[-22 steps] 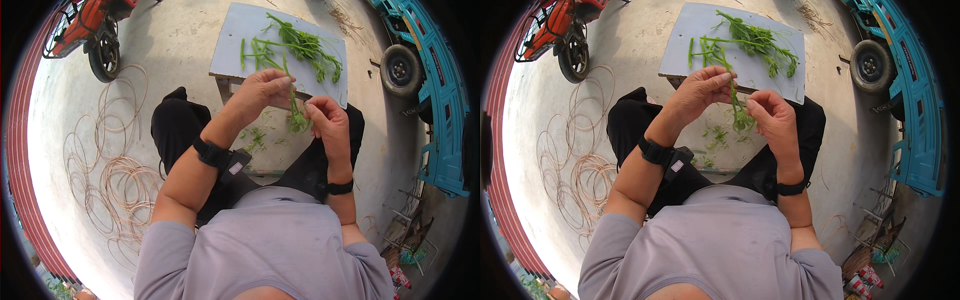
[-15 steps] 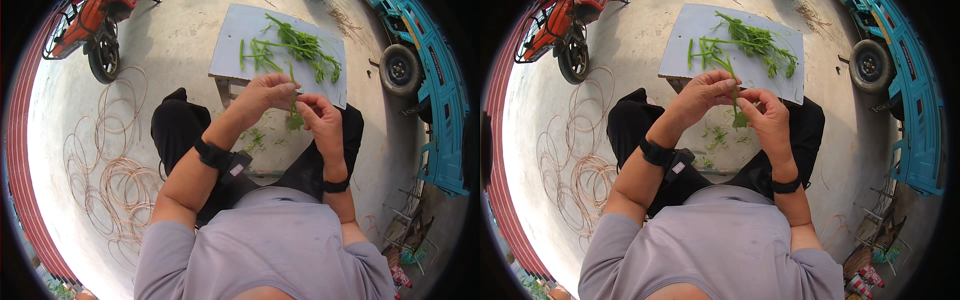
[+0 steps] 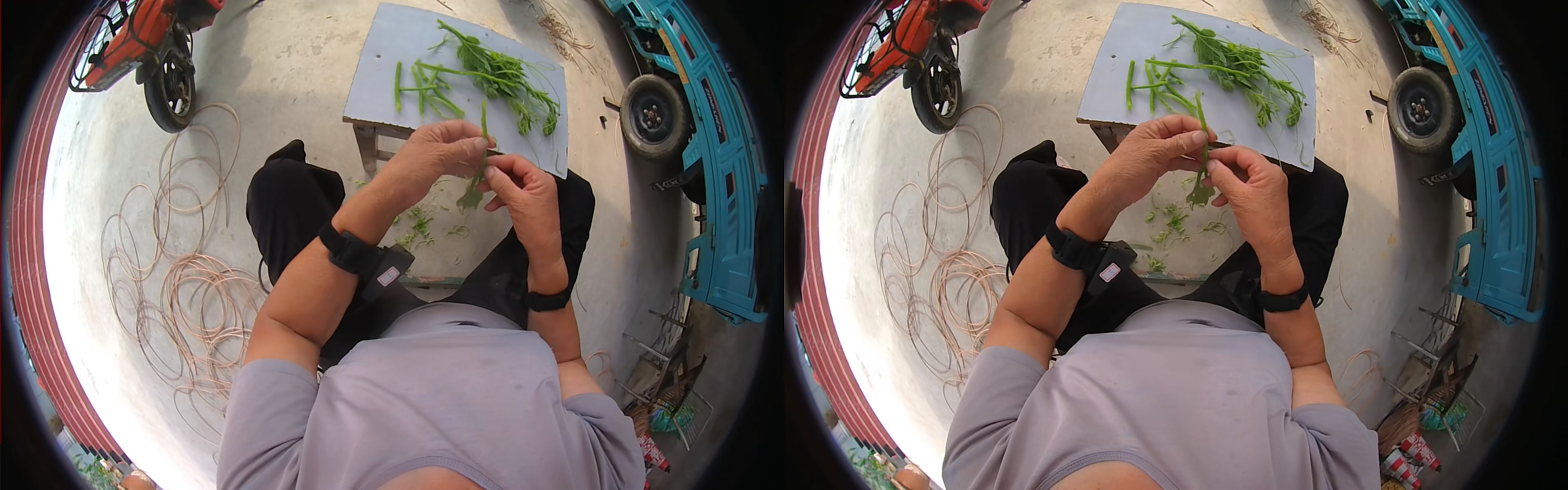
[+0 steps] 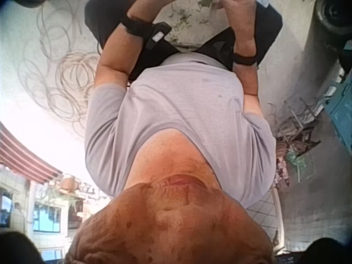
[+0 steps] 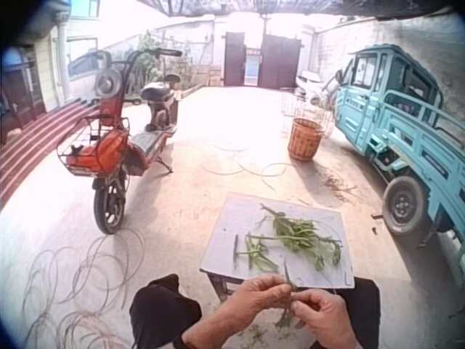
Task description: The recorder picks leaves from vegetable stems while seated outdoors.
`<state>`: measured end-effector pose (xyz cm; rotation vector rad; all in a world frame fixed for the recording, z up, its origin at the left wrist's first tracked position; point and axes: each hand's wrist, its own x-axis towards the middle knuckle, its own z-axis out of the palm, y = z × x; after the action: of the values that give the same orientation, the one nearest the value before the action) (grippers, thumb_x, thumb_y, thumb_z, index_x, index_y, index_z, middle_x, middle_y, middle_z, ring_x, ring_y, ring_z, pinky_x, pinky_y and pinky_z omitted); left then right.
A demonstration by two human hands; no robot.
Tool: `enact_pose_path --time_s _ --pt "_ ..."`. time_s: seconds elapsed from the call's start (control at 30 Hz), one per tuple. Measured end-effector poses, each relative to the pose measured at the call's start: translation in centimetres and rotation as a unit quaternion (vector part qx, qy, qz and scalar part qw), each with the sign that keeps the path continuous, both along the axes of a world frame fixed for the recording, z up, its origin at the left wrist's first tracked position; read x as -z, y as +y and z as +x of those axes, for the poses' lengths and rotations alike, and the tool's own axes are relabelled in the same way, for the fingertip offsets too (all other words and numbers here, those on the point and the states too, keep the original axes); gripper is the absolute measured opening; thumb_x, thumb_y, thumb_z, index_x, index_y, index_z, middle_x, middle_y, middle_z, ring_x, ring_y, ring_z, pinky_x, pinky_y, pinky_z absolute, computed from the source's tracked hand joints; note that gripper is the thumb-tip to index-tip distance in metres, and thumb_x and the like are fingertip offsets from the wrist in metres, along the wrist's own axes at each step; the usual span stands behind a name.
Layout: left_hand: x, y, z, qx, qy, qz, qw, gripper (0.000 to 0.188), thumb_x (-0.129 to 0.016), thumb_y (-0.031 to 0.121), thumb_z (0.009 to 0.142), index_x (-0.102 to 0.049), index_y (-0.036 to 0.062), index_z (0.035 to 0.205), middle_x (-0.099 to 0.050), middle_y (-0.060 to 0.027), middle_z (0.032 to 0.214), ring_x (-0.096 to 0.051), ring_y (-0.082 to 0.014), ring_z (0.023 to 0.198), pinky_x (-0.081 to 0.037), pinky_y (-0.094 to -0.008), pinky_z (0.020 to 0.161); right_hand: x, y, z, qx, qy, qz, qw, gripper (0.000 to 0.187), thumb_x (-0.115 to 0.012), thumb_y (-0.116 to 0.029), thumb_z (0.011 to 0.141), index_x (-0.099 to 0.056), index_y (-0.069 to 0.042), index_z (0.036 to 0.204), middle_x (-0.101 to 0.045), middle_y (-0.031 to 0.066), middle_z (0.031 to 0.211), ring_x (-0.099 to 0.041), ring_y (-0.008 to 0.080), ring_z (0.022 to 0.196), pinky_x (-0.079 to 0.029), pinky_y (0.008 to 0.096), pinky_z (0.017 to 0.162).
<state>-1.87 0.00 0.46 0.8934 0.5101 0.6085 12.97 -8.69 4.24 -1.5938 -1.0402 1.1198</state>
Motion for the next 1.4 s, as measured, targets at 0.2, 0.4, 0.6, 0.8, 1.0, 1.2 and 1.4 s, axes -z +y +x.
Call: enact_pose_path --time_s 0.2,0.4,0.6,0.8,1.0,1.2,1.4 --pt "0.0 -0.2 0.0 0.007 -0.006 0.007 1.000 0.024 -0.061 0.025 0.090 -0.063 0.0032 0.101 -0.064 -0.0047 0.092 -0.062 -0.0130 0.087 -0.051 -0.0279 0.083 0.2 0.0 0.0 -0.007 0.010 0.007 1.000 0.014 -0.061 -0.010 0.085 -0.065 0.001 0.093 -0.065 0.0026 0.077 -0.062 0.0061 0.068 -0.051 0.0197 0.055" --pt "0.0 -0.2 0.1 -0.013 -0.004 -0.012 1.000 0.023 -0.060 0.024 0.091 -0.062 0.0033 0.101 -0.064 -0.0056 0.090 -0.062 -0.0139 0.088 -0.052 -0.0294 0.083 0.4 0.0 -0.2 0.029 0.019 -0.011 0.999 0.014 -0.061 -0.011 0.086 -0.063 0.001 0.092 -0.063 0.0020 0.078 -0.061 0.0067 0.066 -0.051 0.0199 0.054" --pt "0.3 0.8 -0.4 -0.040 -0.074 -0.070 0.994 0.021 -0.056 0.021 0.093 -0.060 0.0034 0.105 -0.064 -0.0071 0.091 -0.063 -0.0153 0.087 -0.052 -0.0296 0.082 -0.2 -0.8 0.3 -0.008 0.120 0.011 0.993 0.013 -0.060 -0.012 0.089 -0.061 0.000 0.094 -0.062 0.0023 0.083 -0.060 0.0077 0.066 -0.050 0.0199 0.055" --pt "0.5 0.9 -0.7 -0.035 -0.100 -0.103 0.989 0.021 -0.055 0.020 0.094 -0.059 0.0025 0.105 -0.064 -0.0064 0.092 -0.062 -0.0151 0.087 -0.051 -0.0296 0.082 -1.0 -1.2 1.4 -0.138 0.121 0.076 0.980 0.011 -0.062 -0.013 0.088 -0.060 -0.003 0.092 -0.060 -0.0006 0.076 -0.057 0.0045 0.063 -0.043 0.0168 0.050" --pt "0.5 0.7 -0.6 0.008 -0.108 -0.098 0.989 0.021 -0.055 0.021 0.094 -0.059 0.0044 0.106 -0.063 -0.0045 0.093 -0.062 -0.0140 0.088 -0.051 -0.0313 0.082 -1.0 -0.7 0.3 -0.010 0.045 0.008 0.999 0.013 -0.066 -0.015 0.086 -0.065 -0.005 0.094 -0.059 -0.0048 0.073 -0.047 -0.0004 0.055 -0.036 0.0142 0.048" --pt "0.3 0.2 -0.2 0.020 -0.083 -0.091 0.992 0.020 -0.058 0.023 0.092 -0.062 0.0067 0.103 -0.062 -0.0013 0.096 -0.059 -0.0124 0.091 -0.050 -0.0312 0.083 -0.2 -0.2 -0.2 0.009 0.014 0.013 1.000 0.021 -0.067 -0.019 0.086 -0.066 -0.003 0.101 -0.058 -0.0053 0.072 -0.043 -0.0003 0.054 -0.036 0.0147 0.049" --pt "-0.2 -0.2 -0.1 0.026 -0.061 -0.083 0.994 0.023 -0.059 0.024 0.092 -0.062 0.0063 0.106 -0.062 -0.0014 0.097 -0.058 -0.0115 0.091 -0.048 -0.0310 0.084 0.1 -0.1 -0.1 -0.006 0.044 -0.003 0.999 0.018 -0.064 -0.017 0.087 -0.066 -0.003 0.098 -0.056 -0.0053 0.071 -0.043 -0.0004 0.055 -0.035 0.0151 0.049"
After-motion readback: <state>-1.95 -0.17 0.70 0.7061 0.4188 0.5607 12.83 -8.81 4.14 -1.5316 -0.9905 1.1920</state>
